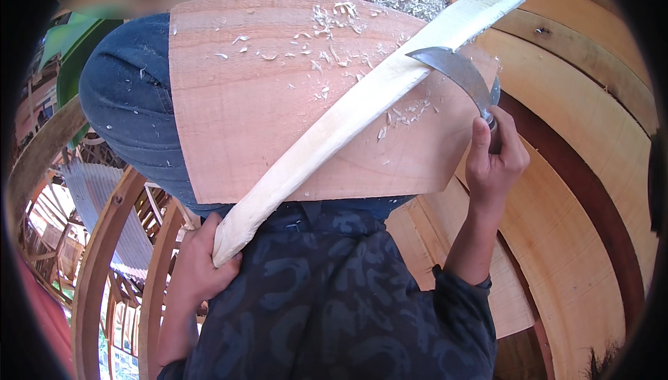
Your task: The person sits on a wooden floor and uses a curved knife to shave and shape a long, light-colored wooden stick. They hold the stick with their left hand and repeatedly draw the knife along its length to remove thin shavings, occasionally rotating the stick to work different sides.
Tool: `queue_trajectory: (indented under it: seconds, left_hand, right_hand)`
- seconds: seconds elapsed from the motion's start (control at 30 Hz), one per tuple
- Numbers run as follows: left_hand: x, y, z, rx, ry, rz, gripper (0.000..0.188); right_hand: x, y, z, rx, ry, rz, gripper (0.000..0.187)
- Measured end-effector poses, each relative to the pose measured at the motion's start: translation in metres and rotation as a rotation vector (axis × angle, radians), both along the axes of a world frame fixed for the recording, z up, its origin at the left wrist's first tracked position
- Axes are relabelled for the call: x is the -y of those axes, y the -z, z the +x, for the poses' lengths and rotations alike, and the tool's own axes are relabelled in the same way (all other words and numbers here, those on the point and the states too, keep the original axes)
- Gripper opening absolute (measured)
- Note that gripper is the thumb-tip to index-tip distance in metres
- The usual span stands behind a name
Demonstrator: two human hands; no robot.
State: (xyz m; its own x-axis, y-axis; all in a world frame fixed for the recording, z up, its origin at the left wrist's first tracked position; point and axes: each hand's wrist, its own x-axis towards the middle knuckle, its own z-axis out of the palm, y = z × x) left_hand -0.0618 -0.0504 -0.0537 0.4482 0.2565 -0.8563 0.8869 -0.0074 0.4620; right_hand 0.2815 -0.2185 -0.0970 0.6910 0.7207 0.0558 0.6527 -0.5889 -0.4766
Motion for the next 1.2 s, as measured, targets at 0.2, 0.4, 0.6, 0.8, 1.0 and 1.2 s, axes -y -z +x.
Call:
queue_trajectory:
  seconds: [0.2, 0.4, 0.6, 0.8, 1.0, 1.2]
  left_hand:
    - [0.004, 0.004, -0.003, 0.042, -0.024, -0.011, 0.039]
    - [0.002, 0.005, -0.011, 0.050, 0.028, 0.047, 0.042]
    - [-0.002, 0.002, -0.003, -0.033, 0.031, -0.046, 0.040]
    - [-0.006, 0.000, 0.005, -0.048, -0.024, -0.103, 0.045]
    - [-0.004, -0.001, 0.001, -0.051, 0.034, -0.054, 0.042]
    - [-0.006, 0.001, 0.000, -0.062, 0.010, -0.053, 0.042]
  right_hand:
    - [-0.003, 0.003, -0.004, 0.063, 0.017, 0.018, 0.024]
    - [0.008, -0.011, 0.021, 0.007, 0.280, 0.061, 0.022]
    - [-0.012, -0.004, -0.019, -0.047, -0.071, 0.030, 0.021]
    - [-0.014, -0.004, -0.030, -0.067, -0.013, 0.000, 0.021]
    - [-0.011, -0.002, -0.003, -0.004, 0.132, 0.015, 0.021]
    - [-0.012, -0.008, -0.022, -0.006, -0.074, -0.015, 0.020]
